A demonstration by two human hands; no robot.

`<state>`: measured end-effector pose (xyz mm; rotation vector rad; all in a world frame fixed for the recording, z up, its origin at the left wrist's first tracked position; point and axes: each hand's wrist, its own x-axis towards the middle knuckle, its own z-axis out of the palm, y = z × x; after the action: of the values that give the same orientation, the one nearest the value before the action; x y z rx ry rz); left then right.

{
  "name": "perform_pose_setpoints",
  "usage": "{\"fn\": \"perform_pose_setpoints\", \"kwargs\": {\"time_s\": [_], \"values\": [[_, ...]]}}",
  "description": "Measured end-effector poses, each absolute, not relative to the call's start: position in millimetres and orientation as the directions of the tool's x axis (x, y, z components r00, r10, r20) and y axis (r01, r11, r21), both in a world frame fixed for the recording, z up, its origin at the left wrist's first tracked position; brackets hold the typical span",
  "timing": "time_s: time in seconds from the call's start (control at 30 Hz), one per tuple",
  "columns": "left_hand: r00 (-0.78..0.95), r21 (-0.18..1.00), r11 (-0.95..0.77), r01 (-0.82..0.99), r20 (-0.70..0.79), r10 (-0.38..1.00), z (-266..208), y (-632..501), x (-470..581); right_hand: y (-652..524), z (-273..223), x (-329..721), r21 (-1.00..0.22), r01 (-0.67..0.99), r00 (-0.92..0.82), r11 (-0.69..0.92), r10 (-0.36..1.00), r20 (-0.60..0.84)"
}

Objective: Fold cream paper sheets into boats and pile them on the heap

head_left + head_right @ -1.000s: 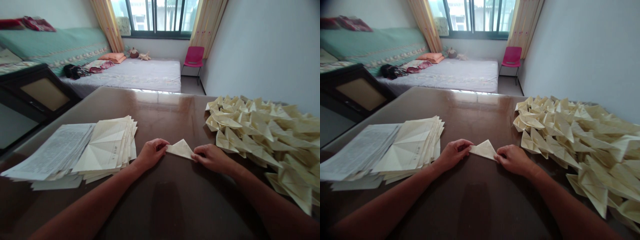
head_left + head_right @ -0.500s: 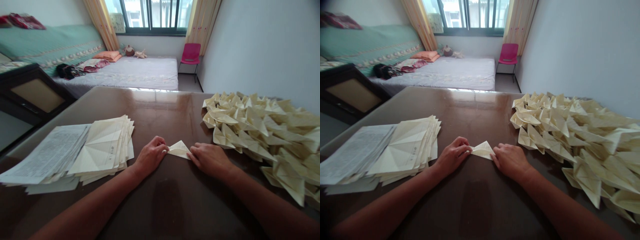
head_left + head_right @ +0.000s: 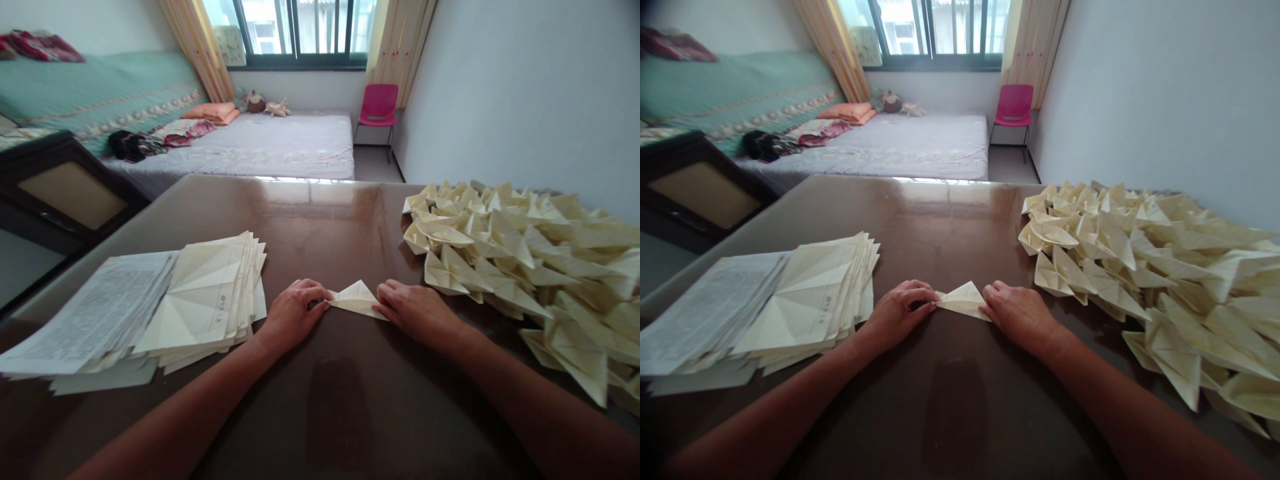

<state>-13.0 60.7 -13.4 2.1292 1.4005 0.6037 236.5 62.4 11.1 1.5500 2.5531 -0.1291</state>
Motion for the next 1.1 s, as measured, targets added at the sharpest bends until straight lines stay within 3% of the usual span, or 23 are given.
{"fn": "perform_pose_setpoints", "kwargs": {"time_s": [0.1,0.17,0.33,0.47,0.57,0.87,1.1], "values": [[0.365,0.692,-0.334,0.640,0.109,0.925,-13.7,59.5,-9.6,62.8,11.5,236.7,-0.015,0.891,-0.450,0.455,0.875,-0.180],[0.369,0.665,-0.380,0.643,0.167,0.914,-15.1,58.2,-8.0,62.8,12.0,236.5,-0.018,0.893,-0.445,0.449,0.876,-0.185],[0.525,0.420,-0.624,0.659,0.336,0.782,-17.3,54.3,-9.6,61.6,12.1,236.6,-0.009,0.894,-0.443,0.448,0.879,-0.176],[0.659,0.204,-0.735,0.646,0.336,0.673,-13.6,50.6,-11.8,61.2,11.0,236.7,-0.007,0.894,-0.442,0.448,0.880,-0.173],[0.717,0.112,-0.767,0.632,0.290,0.634,-10.8,48.6,-11.4,61.7,9.7,236.6,-0.005,0.894,-0.442,0.448,0.880,-0.172],[0.716,0.199,-0.754,0.626,0.237,0.656,-9.7,49.1,-8.1,61.5,8.5,236.3,-0.016,0.891,-0.451,0.454,0.879,-0.154],[0.594,0.268,-0.608,0.748,0.140,0.792,-5.5,52.8,-5.1,60.9,10.5,235.3,-0.024,0.898,-0.437,0.440,0.883,-0.175]]}}
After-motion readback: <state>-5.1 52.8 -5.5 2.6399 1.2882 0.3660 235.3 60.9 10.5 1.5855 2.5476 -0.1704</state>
